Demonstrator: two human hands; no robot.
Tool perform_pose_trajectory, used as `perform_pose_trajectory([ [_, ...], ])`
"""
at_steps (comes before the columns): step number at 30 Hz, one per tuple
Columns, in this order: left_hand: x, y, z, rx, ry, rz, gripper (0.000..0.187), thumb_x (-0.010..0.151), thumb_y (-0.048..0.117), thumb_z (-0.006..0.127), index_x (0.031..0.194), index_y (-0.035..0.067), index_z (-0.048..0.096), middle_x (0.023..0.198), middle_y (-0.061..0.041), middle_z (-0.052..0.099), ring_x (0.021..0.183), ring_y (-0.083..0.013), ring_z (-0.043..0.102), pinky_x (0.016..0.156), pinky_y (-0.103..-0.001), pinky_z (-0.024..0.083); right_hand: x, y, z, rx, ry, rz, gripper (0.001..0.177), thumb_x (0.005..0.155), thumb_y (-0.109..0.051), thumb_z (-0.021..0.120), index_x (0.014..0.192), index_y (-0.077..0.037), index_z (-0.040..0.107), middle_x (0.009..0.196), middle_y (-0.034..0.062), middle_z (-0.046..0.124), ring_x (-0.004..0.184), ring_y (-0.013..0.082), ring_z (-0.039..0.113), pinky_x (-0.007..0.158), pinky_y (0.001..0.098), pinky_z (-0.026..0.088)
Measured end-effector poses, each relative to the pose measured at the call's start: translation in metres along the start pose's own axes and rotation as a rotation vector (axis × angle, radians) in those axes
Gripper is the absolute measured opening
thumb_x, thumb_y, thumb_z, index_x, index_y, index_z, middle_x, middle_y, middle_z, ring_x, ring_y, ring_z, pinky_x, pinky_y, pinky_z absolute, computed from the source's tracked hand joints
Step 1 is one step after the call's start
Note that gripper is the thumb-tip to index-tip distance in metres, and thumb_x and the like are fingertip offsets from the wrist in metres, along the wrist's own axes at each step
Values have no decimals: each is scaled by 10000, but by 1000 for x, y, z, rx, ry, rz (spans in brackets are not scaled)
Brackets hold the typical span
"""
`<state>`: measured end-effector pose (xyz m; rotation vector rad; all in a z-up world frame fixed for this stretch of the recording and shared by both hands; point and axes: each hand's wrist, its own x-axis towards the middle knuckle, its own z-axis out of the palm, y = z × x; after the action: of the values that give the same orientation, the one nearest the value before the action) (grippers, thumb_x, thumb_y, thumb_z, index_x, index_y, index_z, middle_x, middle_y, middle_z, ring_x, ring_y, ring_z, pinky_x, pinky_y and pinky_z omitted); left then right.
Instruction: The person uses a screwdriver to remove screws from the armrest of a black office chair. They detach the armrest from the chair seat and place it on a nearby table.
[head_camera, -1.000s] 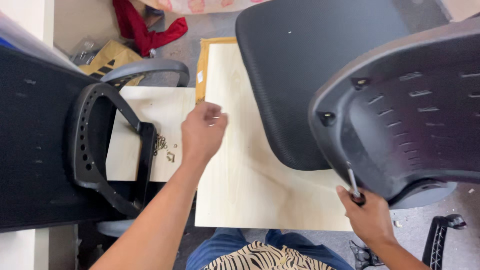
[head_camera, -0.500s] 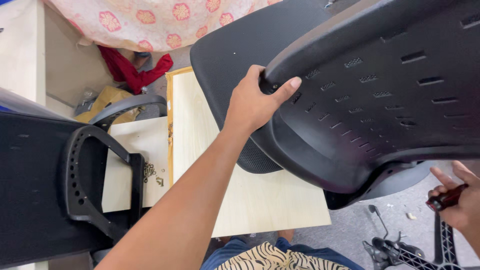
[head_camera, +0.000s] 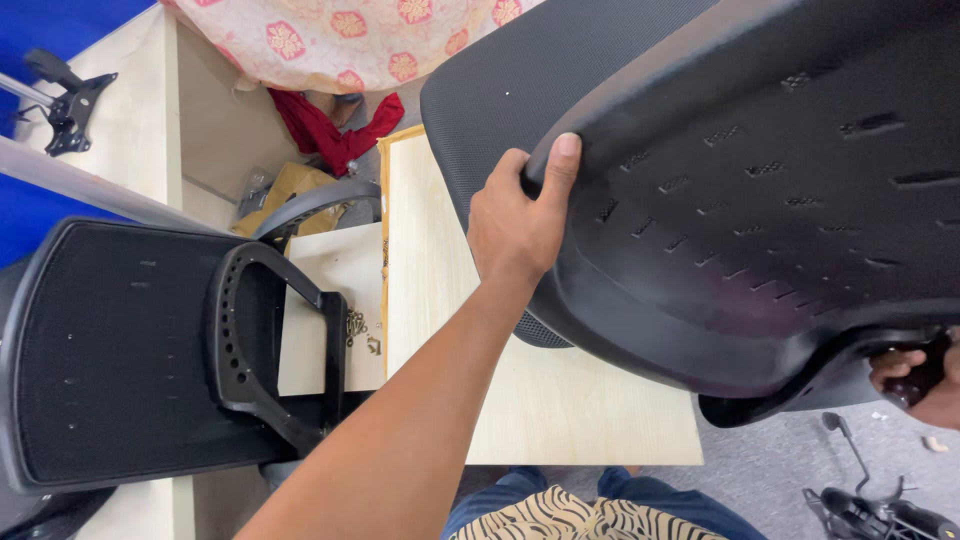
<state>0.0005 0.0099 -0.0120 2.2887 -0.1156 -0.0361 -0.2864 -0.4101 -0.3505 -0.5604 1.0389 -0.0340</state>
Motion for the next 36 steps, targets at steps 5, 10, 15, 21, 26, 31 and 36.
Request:
perform_pose_trajectory([
  [5, -6, -57, -20, -178, 148, 52, 695, 931, 677, 481, 943, 13, 688, 782, -110, 704, 763, -226, 639, 741, -366, 514, -17, 4, 31, -47, -197, -34, 381, 1086, -488, 514, 1031, -133, 642, 845, -30, 662, 515, 32, 477, 505, 253, 426],
  [10, -11, -119, -49, -296, 178, -103, 771, 990, 664, 403, 1003, -37, 725, 885, -94, 729, 850, -157, 607, 792, -319, 498, -75, -40, 97, -202, -431, -128, 463, 1122, -556, 544, 1038, -124, 688, 912, -17, 735, 477, 24, 460, 457, 240, 405],
  [15, -13, -151, -62, -428, 234, -188, 819, 971, 691, 378, 1097, -43, 716, 1003, -83, 738, 941, -166, 629, 873, -317, 488, -150, -57, 154, -345, -487, -206, 504, 1055, -548, 484, 1040, -94, 703, 877, 27, 750, 425, 34, 433, 450, 264, 403],
  [21, -24, -177, -87, -675, 279, -204, 884, 968, 716, 312, 1254, -46, 657, 1211, -92, 693, 1070, -182, 598, 977, -313, 454, -189, -72, 205, -532, -510, -417, 510, 1164, -507, 501, 1080, -38, 685, 851, 82, 701, 480, 94, 445, 470, 289, 401],
  [26, -33, -187, -98, -661, 283, -341, 914, 933, 738, 305, 1299, -28, 644, 1267, -69, 684, 1119, -181, 591, 1007, -307, 420, -201, -71, 208, -635, -365, -421, 550, 1118, -551, 442, 1080, -39, 638, 766, 64, 678, 439, 117, 407, 437, 319, 377],
  [31, -42, -190, -101, -709, 245, -518, 947, 905, 767, 326, 1407, -3, 549, 1414, -67, 610, 1227, -202, 558, 1075, -343, 379, -208, -76, 208, -673, -422, -438, 656, 1090, -660, 398, 1057, -58, 657, 708, 86, 649, 434, 138, 430, 429, 328, 403],
  [36, -48, -197, -103, -639, 221, -655, 964, 901, 773, 311, 1460, 11, 501, 1482, -79, 561, 1314, -228, 522, 1122, -372, 354, -232, -82, 237, -864, -60, -464, 686, 1058, -731, 391, 1035, -89, 632, 759, 78, 629, 465, 137, 408, 440, 365, 400],
])
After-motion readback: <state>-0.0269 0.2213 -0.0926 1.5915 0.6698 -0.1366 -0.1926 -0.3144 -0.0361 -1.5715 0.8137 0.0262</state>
